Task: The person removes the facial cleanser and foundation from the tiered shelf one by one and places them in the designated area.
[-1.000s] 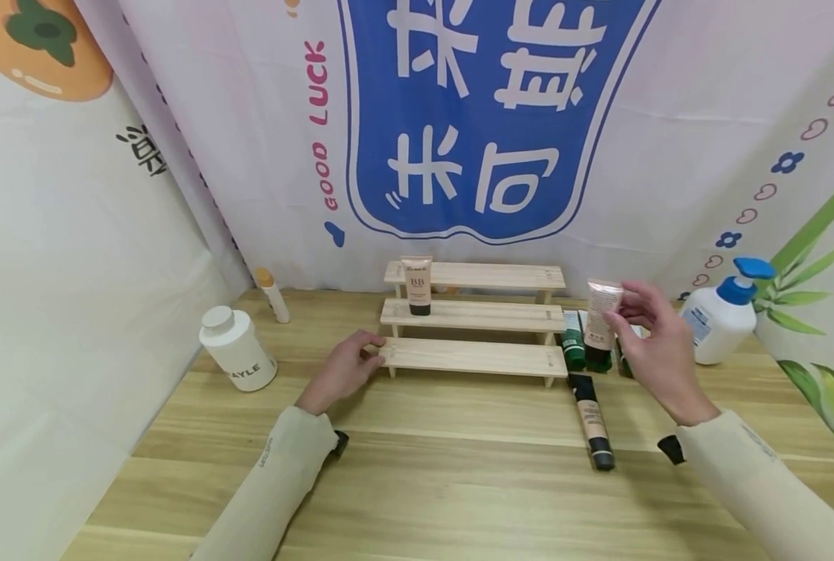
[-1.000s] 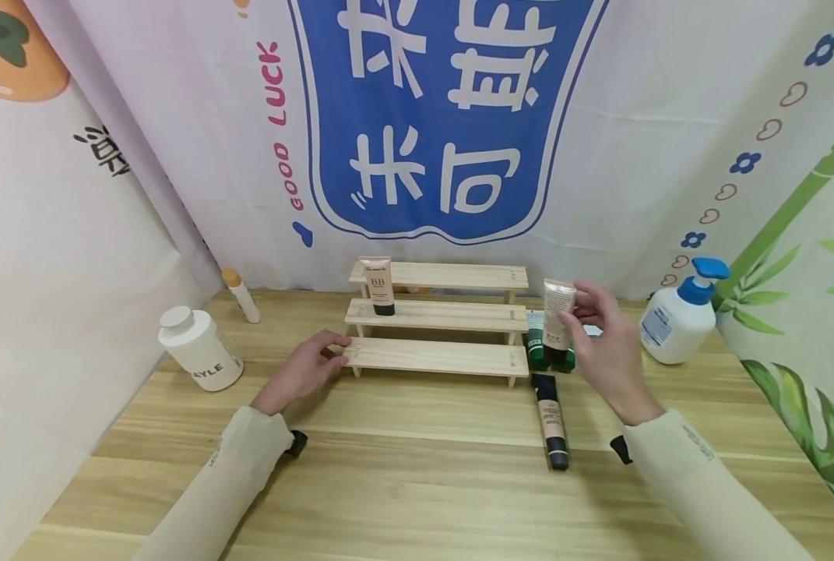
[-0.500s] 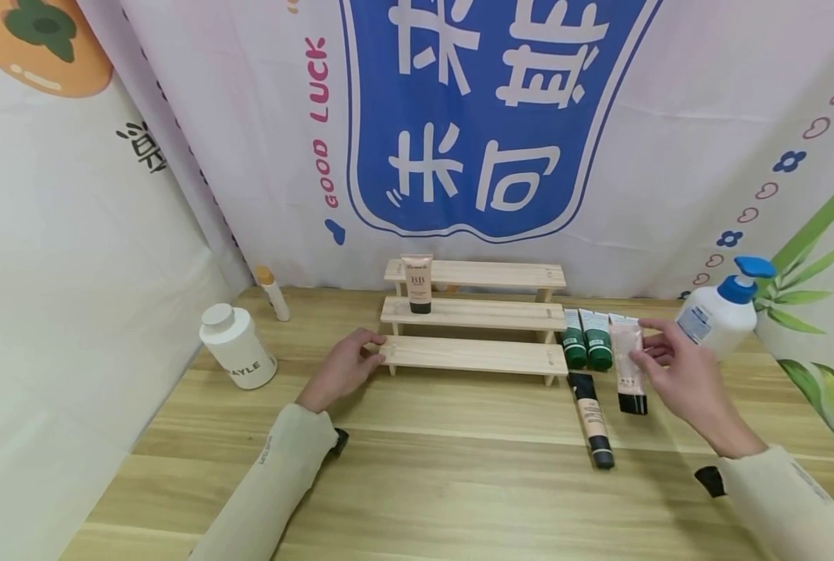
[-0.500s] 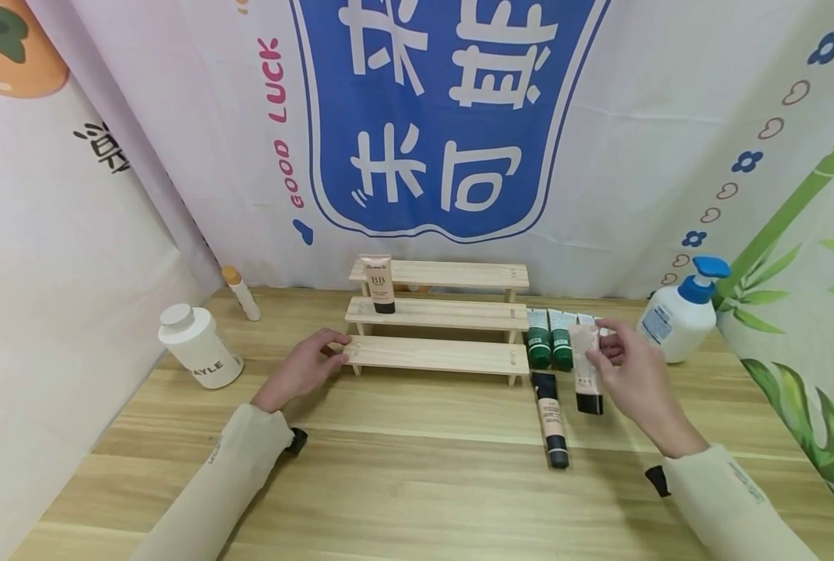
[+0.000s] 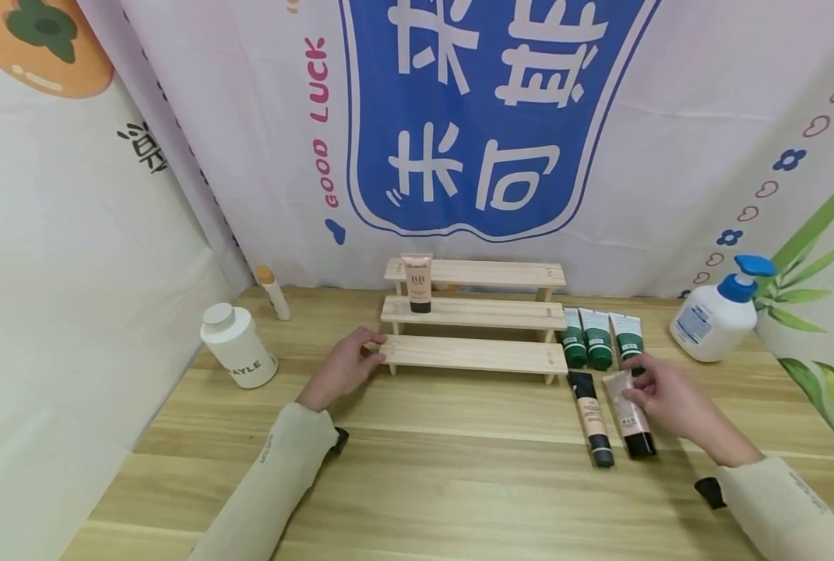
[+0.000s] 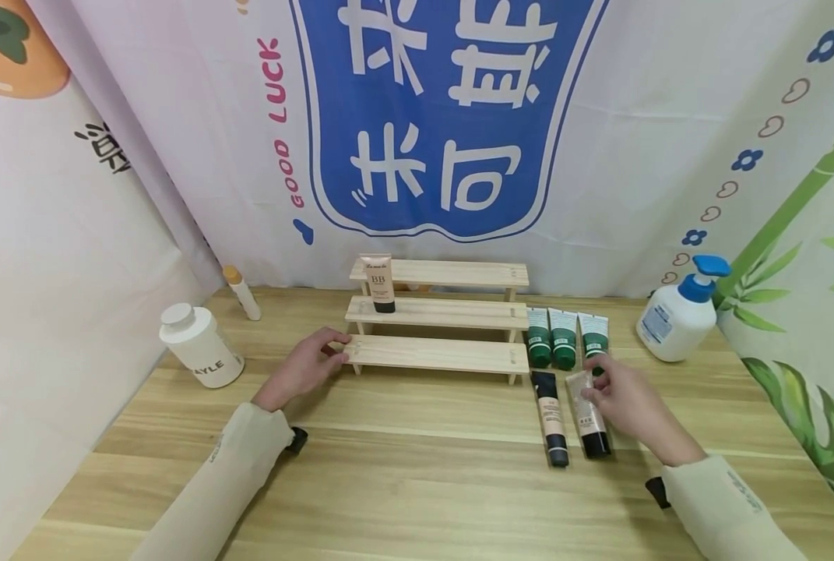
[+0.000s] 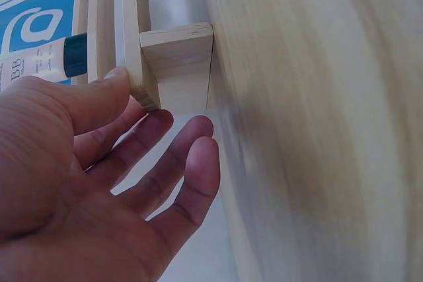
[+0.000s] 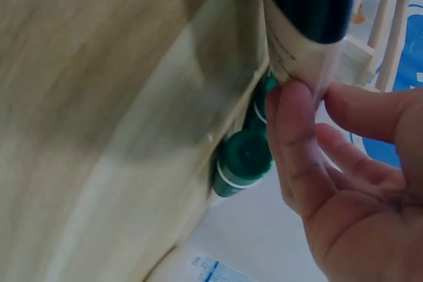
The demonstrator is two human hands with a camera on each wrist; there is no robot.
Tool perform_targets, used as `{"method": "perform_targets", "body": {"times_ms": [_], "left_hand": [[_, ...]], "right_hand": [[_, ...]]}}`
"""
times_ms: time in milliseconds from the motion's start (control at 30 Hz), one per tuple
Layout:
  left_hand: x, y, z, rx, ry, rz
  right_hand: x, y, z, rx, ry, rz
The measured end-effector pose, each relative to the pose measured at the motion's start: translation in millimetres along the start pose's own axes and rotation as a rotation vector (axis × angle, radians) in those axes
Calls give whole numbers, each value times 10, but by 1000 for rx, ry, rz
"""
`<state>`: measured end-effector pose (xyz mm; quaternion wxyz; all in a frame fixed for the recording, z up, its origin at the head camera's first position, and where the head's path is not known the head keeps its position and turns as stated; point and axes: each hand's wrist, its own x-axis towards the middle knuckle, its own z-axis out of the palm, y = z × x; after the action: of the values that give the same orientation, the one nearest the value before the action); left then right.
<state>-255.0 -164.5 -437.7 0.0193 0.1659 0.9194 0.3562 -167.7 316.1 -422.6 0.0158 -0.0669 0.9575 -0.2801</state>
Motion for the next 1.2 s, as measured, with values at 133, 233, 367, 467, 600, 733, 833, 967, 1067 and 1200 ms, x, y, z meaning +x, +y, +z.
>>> {"method": "perform_targets", "body": {"times_ms": [133, 233, 367, 467, 600, 733, 833, 967, 1067, 1200], "left_hand": [[-1, -7, 3, 2, 0, -1], [-1, -11, 4, 4, 3, 1], [0, -10, 5, 6, 5, 0], [2, -4, 7, 4, 3, -4], [7, 3, 6, 2, 3, -6], [7, 8, 2, -1, 3, -6], [5, 12, -2, -5, 0, -3], [8, 9, 0, -2, 1, -1], [12, -4, 5, 3, 3, 0], [7, -12, 14, 2, 4, 3]], "right_hand": [[27, 28, 31, 15, -41, 44], [43, 42, 40, 32, -69, 72], [52, 57, 41, 39, -96, 98], [53, 74, 56, 27, -111, 111], [53, 99, 71, 13, -116, 115], [52, 105, 77, 10, -112, 105], [49, 101, 81, 3, -111, 100], [48, 99, 75, -34, -88, 81], [47, 80, 52, -59, -33, 66], [47, 16, 10, -59, 43, 39]]}}
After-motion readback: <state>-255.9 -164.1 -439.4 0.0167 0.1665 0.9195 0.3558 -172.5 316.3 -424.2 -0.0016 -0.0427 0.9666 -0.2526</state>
